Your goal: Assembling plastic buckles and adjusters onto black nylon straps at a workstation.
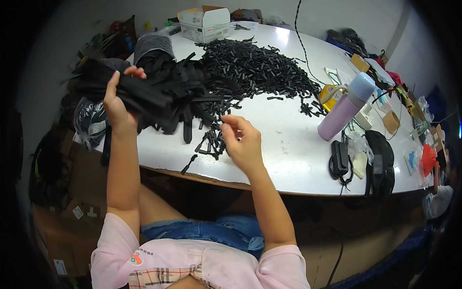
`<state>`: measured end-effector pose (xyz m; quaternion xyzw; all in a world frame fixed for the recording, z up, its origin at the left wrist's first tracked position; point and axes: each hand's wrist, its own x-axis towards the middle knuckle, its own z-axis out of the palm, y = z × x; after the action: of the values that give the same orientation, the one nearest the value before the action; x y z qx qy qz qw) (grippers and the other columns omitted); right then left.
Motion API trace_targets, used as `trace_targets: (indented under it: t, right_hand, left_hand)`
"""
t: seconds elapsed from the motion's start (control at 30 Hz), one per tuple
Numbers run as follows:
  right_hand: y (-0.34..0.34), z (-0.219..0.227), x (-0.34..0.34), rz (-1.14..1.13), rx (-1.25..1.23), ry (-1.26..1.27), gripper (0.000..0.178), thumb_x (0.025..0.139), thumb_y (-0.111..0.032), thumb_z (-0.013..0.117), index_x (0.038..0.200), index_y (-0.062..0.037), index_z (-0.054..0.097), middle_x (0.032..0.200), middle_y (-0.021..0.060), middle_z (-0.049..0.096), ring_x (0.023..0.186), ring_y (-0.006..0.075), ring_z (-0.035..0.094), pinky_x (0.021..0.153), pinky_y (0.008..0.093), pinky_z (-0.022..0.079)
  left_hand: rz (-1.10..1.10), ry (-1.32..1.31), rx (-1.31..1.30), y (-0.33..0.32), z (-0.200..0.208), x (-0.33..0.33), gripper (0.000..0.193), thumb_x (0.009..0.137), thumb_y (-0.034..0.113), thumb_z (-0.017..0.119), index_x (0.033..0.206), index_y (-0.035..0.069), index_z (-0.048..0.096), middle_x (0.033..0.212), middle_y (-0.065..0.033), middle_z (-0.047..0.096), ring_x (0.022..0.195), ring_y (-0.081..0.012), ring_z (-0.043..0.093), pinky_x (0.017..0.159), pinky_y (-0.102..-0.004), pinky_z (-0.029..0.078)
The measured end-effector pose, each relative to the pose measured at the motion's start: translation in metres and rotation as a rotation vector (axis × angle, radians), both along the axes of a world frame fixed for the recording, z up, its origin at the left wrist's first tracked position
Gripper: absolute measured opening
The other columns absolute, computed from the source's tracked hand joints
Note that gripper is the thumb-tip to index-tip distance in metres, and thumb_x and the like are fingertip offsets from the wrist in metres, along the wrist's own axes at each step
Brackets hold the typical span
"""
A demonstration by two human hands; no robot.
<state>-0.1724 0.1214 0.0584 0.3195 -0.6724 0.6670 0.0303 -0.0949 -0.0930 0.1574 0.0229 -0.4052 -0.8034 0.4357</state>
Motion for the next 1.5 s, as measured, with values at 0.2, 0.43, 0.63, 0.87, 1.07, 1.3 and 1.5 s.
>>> trace_targets:
  t: [0.2, 0.43, 0.63, 0.87, 1.07, 1.3, 1.5]
  right_hand:
    - [-0.005, 0.016, 0.07, 0.411, 0.065, 0.157, 0.076, 0.07, -0.019, 0.066, 0.128, 0.0012, 0.021, 0.12, 0.0225, 0.04, 0.109, 0.0329, 0.043, 0.092, 0.033, 0.033]
    - [0.01, -0.04, 0.103, 0.508, 0.394, -0.068, 0.084, 0.069, -0.018, 0.067, 0.131, -0.0002, 0.013, 0.117, 0.0208, 0.043, 0.101, 0.033, 0.05, 0.084, 0.032, 0.04]
    - [0.018, -0.031, 0.09, 0.582, 0.012, -0.37, 0.07, 0.071, -0.008, 0.063, 0.129, -0.0024, 0.024, 0.095, 0.0095, 0.052, 0.079, 0.0138, 0.054, 0.066, 0.0268, 0.046]
    - [0.004, -0.027, 0.094, 0.405, 0.048, -0.503, 0.031, 0.089, -0.02, 0.041, 0.102, 0.0049, 0.053, 0.066, 0.0049, 0.057, 0.063, 0.0091, 0.053, 0.053, 0.0184, 0.039]
    - [0.002, -0.035, 0.085, -0.022, -0.441, -0.528, 0.025, 0.083, -0.011, 0.039, 0.098, 0.0061, 0.049, 0.073, 0.0142, 0.056, 0.061, 0.0193, 0.054, 0.062, 0.0331, 0.048]
    - [-0.008, -0.021, 0.073, 0.16, -0.07, -0.413, 0.033, 0.068, 0.0, 0.066, 0.098, 0.0007, 0.053, 0.056, -0.0055, 0.042, 0.048, 0.0012, 0.037, 0.043, 0.0159, 0.029]
    - [0.003, -0.022, 0.076, 0.015, -0.264, -0.449, 0.017, 0.085, -0.017, 0.051, 0.078, -0.0022, 0.056, 0.051, -0.0047, 0.038, 0.04, 0.0019, 0.028, 0.036, 0.0176, 0.021]
  left_hand:
    - [-0.737, -0.148, 0.353, 0.062, -0.064, 0.034, 0.03, 0.08, 0.026, 0.046, 0.085, -0.002, 0.055, 0.075, -0.0126, 0.058, 0.071, -0.0207, 0.057, 0.07, -0.0311, 0.047]
    - [-0.712, -0.353, 0.226, 0.083, -0.114, 0.067, 0.019, 0.077, 0.011, 0.052, 0.087, -0.004, 0.055, 0.072, -0.0117, 0.059, 0.064, -0.0169, 0.058, 0.062, -0.0273, 0.049]
    - [-0.792, -0.461, 0.001, 0.084, -0.136, 0.086, 0.018, 0.075, 0.006, 0.055, 0.092, -0.001, 0.052, 0.067, -0.0072, 0.053, 0.054, -0.013, 0.051, 0.051, -0.0228, 0.044]
    - [-0.785, -0.5, 0.162, 0.091, -0.146, 0.09, 0.035, 0.078, 0.018, 0.056, 0.108, 0.003, 0.049, 0.068, -0.0059, 0.052, 0.055, -0.0113, 0.05, 0.052, -0.0219, 0.044]
    - [-0.688, -0.576, 0.07, 0.089, -0.165, 0.087, 0.026, 0.08, 0.02, 0.056, 0.098, 0.002, 0.053, 0.07, -0.0032, 0.051, 0.056, -0.0096, 0.048, 0.051, -0.0222, 0.043]
    - [-0.692, -0.642, -0.214, 0.095, -0.159, 0.089, 0.02, 0.078, 0.015, 0.059, 0.093, 0.003, 0.054, 0.069, -0.0017, 0.051, 0.057, -0.0085, 0.049, 0.048, -0.0208, 0.041]
    - [-0.726, -0.585, -0.018, 0.084, -0.164, 0.092, 0.026, 0.078, 0.017, 0.058, 0.098, 0.003, 0.048, 0.066, -0.0047, 0.049, 0.049, -0.0097, 0.044, 0.049, -0.0237, 0.041]
